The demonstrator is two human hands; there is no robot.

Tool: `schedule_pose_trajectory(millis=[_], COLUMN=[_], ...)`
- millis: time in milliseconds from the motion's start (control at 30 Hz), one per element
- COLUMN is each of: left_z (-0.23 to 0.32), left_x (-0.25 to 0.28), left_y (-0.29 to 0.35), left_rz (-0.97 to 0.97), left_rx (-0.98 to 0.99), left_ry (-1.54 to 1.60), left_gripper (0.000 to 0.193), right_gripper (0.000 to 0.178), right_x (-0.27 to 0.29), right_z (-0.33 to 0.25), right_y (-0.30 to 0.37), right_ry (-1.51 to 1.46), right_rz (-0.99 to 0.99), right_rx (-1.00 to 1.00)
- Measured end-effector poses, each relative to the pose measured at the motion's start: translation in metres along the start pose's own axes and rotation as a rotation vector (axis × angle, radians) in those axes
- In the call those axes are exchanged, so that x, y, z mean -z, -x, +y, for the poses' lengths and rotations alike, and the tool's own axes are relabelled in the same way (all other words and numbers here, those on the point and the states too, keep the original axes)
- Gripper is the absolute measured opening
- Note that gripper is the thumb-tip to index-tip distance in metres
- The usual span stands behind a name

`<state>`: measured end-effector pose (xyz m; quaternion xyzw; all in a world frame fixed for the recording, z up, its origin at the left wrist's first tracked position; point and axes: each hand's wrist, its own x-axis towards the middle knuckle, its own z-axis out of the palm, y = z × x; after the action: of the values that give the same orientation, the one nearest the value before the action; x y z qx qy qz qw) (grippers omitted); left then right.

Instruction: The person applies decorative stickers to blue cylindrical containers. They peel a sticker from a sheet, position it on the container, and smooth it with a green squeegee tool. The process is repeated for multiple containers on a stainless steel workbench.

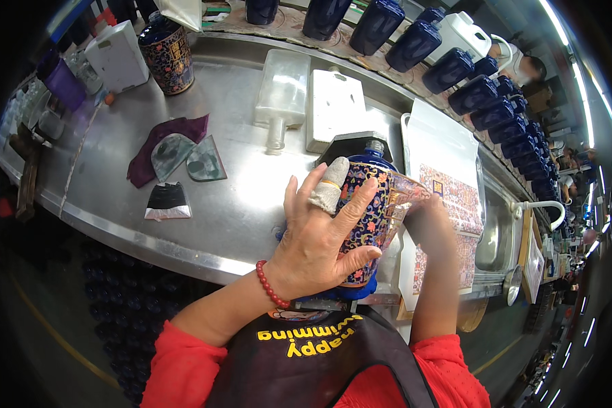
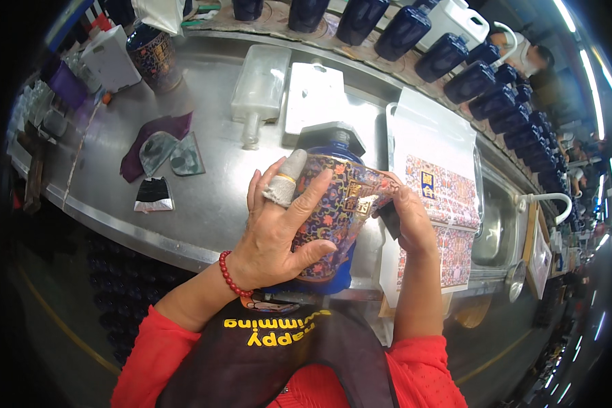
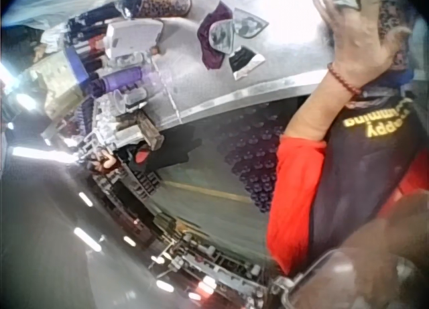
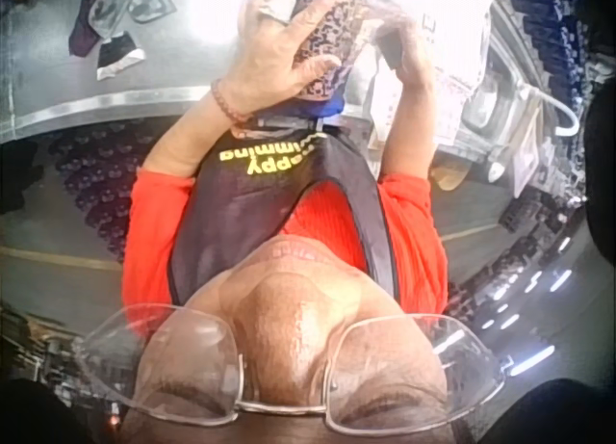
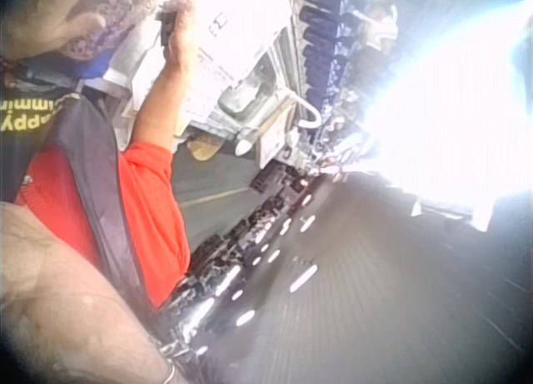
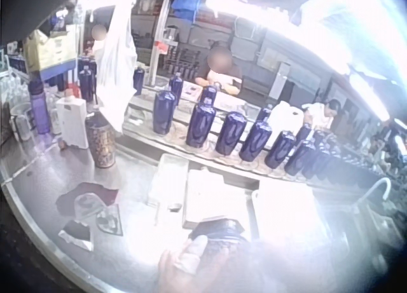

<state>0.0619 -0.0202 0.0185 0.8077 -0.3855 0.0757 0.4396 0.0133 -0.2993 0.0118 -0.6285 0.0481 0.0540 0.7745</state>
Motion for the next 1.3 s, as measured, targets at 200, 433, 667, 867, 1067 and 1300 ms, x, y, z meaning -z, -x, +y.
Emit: schedule_pose_trajectory(millis=[200, 433, 667, 867, 1067, 1300], left_z=[0.002, 0.001, 0.002, 0.001, 0.004, -0.006], left_x=[0.000, 0.001, 0.002, 0.002, 0.004, -0.002], left_y=[-0.002, 0.001, -0.002, -0.002, -0.006, 0.010], left_rz=[0.008, -0.041, -0.092, -0.128, -0.123, -0.029], left_rx=[0.001, 0.016, 0.001, -0.012, -0.034, 0.004], left_ry=[0.015, -0.045, 0.012, -0.021, -0.012, 0.153], left_gripper=[0.084, 0.086, 0.089, 0.087, 0.087, 0.094], right_gripper=[0.041, 0.027, 0.029, 0.044, 0.028, 0.020], right_x=[0.013, -0.007, -0.013, -0.006, -0.006, -0.005], right_z=[0.007, -0.003, -0.004, 0.018, 0.023, 0.017], right_y=[0.008, 0.015, 0.016, 0.017, 0.022, 0.034], right_ry=[0.260, 0.126, 0.332, 0.129, 0.284, 0.256], right_rz=[-0.081, 0.015, 0.062, -0.110, -0.195, -0.038], right_rx=[-0.085, -0.089, -0.176, 0.007, 0.173, -0.087])
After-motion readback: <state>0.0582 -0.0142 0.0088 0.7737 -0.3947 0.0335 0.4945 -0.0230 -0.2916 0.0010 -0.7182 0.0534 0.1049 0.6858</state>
